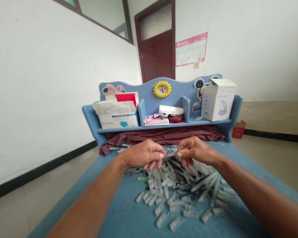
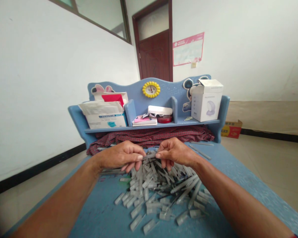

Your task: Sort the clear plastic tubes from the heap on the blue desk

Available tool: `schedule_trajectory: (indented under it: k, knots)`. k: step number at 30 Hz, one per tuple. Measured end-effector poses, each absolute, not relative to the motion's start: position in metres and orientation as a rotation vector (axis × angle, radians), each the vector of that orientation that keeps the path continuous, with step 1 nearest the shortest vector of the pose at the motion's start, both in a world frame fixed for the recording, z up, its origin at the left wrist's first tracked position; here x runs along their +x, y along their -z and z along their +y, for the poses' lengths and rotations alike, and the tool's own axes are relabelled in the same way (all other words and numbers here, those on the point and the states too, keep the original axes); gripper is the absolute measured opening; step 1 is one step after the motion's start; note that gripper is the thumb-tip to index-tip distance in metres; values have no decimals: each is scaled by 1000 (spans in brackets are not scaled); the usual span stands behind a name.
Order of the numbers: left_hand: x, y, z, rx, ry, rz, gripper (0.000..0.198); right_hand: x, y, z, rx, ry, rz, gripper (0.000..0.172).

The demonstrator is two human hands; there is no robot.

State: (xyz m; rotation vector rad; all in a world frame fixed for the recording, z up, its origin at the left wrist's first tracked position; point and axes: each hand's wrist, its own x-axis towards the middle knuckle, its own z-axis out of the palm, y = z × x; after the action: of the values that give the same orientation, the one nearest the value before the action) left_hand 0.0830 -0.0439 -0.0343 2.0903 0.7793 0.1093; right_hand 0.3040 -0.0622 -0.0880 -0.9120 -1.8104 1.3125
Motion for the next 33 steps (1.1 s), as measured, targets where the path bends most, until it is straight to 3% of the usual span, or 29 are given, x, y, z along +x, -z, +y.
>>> schedule_trajectory:
  k: [12,21,33]
  knots:
    - [83,33,-44,2078,-146,800,20,299,87,-65,-1017,-1323,-1867,45]
    - [76,36,-39,2016,-121,748,23,304,89,-61,-891,-1335,-1835,33]
    - [80,38,-40,2025,-79,775,21,295,84,-65,-918,-1224,-1704,33]
